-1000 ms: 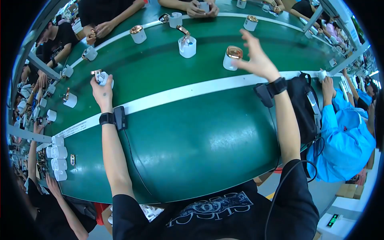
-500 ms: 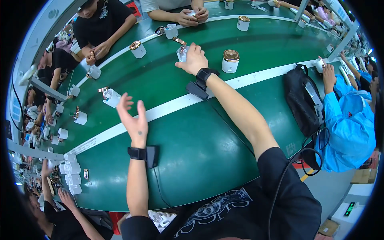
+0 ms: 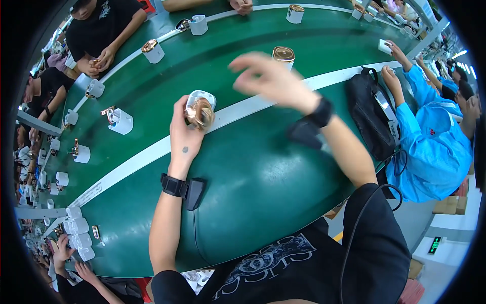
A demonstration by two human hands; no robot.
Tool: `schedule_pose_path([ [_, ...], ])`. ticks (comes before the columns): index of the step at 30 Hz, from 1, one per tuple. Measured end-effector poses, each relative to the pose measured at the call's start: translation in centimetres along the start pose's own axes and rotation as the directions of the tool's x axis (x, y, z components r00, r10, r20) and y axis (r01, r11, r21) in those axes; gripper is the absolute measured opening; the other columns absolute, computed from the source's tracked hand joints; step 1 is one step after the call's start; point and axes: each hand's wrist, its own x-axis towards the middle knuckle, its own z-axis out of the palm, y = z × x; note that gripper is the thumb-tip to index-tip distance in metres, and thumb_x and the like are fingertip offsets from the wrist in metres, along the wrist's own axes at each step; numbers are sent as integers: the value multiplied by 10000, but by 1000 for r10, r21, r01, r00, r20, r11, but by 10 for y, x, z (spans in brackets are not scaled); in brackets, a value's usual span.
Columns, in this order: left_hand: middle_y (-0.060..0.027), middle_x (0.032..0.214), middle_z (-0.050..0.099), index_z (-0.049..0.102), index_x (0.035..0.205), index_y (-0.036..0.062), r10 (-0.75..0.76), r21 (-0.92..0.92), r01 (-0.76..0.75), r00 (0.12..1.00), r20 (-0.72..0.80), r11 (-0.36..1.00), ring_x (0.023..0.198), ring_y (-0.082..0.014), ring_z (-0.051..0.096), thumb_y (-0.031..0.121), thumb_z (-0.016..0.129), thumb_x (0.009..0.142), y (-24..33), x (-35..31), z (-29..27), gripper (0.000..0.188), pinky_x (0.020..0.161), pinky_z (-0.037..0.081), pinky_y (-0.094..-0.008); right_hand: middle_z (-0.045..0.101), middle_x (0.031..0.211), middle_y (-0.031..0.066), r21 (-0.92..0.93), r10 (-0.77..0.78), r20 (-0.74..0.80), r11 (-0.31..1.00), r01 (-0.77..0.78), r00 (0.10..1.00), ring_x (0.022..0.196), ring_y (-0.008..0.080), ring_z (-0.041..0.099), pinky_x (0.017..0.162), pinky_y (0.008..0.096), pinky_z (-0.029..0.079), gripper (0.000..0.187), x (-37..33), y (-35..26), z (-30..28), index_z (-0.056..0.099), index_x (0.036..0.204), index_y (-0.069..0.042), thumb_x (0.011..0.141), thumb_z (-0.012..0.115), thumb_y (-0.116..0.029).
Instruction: The person picks up a white plastic housing and a gold-colored component, fits the component into the housing, and presses the two parts together by hand. After checking the alignment, the person places the assembled unit onto the green conveyor belt and repeats the process.
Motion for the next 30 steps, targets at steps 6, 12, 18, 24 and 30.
schedule_pose_path([
  [6, -142, 1184, 700, 539, 1365, 16, -16, -21, 16, 1000, 14, 1000, 1094, -265, 676, 174, 839, 858, 11, 9, 11, 610, 1003, 507, -387, 638, 1323, 54, 121, 469, -194, 883, -453, 862, 1027, 168, 689, 741, 270, 555, 518, -29, 83, -90, 506, 1491, -109, 1040, 618, -337],
  [12, -123, 1137, 719, 567, 1341, 16, -19, -18, 20, 998, 58, 1000, 1045, -229, 686, 149, 827, 871, 18, 5, 7, 554, 963, 525, -369, 593, 1422, 71, 505, 609, 69, 662, -554, 790, 1031, 166, 709, 675, 196, 549, 627, -40, 110, -83, 420, 1559, -78, 1057, 595, -409],
  [18, -108, 1142, 720, 566, 1350, 20, -64, 3, 64, 995, 71, 998, 1018, -215, 685, 134, 820, 874, 20, 0, 5, 552, 951, 527, -364, 593, 1418, 96, 500, 597, 37, 683, -533, 801, 1045, 193, 728, 704, 200, 572, 630, -45, 103, -80, 428, 1543, -49, 1053, 601, -406],
  [24, -103, 1193, 678, 554, 1372, 42, -7, -148, 19, 997, 81, 989, 1060, -224, 649, 121, 823, 854, 27, -10, 8, 589, 970, 513, -354, 609, 1391, 110, 513, 622, -104, 702, -494, 776, 1030, 205, 735, 723, 253, 585, 618, -56, 108, -75, 462, 1506, -29, 1046, 611, -412],
  [30, -99, 1093, 629, 558, 1388, 100, 65, 0, -66, 982, 176, 998, 976, -261, 597, 135, 830, 809, 48, -38, -2, 641, 900, 516, -355, 631, 1249, 119, -136, 102, -356, 978, -160, 929, 883, 191, 657, 709, 314, 543, 535, -51, -11, -37, 594, 1334, -69, 892, 800, -289],
])
